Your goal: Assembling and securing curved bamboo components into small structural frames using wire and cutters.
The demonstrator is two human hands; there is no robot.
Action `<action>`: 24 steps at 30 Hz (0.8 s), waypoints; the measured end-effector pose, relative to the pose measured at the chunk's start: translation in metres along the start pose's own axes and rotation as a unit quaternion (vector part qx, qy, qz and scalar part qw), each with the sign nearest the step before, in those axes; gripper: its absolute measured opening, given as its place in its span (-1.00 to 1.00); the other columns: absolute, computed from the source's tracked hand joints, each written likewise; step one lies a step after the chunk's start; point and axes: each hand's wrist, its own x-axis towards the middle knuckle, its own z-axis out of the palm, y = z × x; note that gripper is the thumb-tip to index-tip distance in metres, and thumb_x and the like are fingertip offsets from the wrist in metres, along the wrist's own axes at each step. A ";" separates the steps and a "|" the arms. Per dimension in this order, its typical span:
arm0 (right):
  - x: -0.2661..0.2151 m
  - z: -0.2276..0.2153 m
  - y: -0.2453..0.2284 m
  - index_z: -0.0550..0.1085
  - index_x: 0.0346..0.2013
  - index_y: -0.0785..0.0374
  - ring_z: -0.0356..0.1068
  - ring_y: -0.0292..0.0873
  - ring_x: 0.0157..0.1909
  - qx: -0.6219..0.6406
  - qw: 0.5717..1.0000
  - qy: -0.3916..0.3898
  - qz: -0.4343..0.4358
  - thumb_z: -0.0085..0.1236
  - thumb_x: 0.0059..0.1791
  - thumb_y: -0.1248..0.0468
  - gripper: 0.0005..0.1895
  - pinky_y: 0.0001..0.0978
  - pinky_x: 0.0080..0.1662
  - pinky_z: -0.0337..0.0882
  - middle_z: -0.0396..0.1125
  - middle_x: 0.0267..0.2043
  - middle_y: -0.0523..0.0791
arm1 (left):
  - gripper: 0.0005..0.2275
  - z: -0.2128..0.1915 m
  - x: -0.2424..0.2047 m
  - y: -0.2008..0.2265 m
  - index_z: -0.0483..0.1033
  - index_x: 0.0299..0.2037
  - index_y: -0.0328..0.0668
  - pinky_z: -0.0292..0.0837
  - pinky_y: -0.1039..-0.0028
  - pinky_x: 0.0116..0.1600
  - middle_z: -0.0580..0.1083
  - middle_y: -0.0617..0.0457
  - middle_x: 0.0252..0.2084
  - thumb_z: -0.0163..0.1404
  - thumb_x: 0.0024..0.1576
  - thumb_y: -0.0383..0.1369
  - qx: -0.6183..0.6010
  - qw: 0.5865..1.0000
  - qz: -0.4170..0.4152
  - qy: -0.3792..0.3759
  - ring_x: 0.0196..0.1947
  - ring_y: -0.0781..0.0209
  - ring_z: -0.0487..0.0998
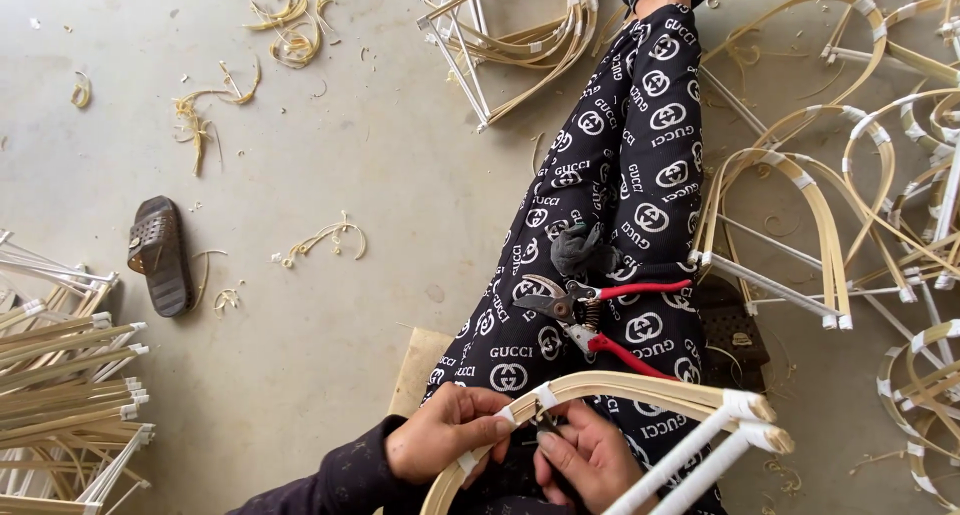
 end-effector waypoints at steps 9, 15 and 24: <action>0.008 0.001 -0.008 0.08 0.23 0.33 0.25 -0.23 -0.70 0.174 0.981 -0.082 0.022 0.02 0.07 0.31 -0.50 -0.48 -0.62 0.22 0.35 -0.52 -0.01 | -0.79 0.008 0.020 -0.004 0.53 0.01 -0.32 0.33 0.64 -0.55 0.48 0.13 -0.48 -0.07 0.31 -0.36 -0.001 0.999 0.049 0.010 -0.66 0.45 0.43; 0.003 0.014 0.014 0.03 0.31 0.27 0.35 -0.25 -0.54 0.114 0.990 -0.060 -0.054 0.07 0.05 0.36 -0.39 -0.51 -0.41 0.34 0.40 -0.49 -0.02 | -0.79 0.006 -0.007 -0.006 0.54 -0.02 -0.39 0.33 0.68 -0.48 0.48 0.16 -0.45 -0.07 0.34 -0.37 0.022 0.999 0.048 0.003 -0.59 0.50 0.42; 0.005 0.008 0.026 0.35 0.23 0.50 0.43 -0.30 -0.30 0.017 0.993 -0.099 -0.066 0.05 0.12 0.34 -0.59 -0.52 -0.18 0.40 0.46 -0.33 -0.09 | -0.71 0.003 -0.028 -0.023 0.53 0.11 -0.38 0.31 0.64 -0.55 0.51 0.11 -0.50 -0.02 0.24 -0.39 -0.029 0.998 -0.019 0.061 -0.67 0.43 0.44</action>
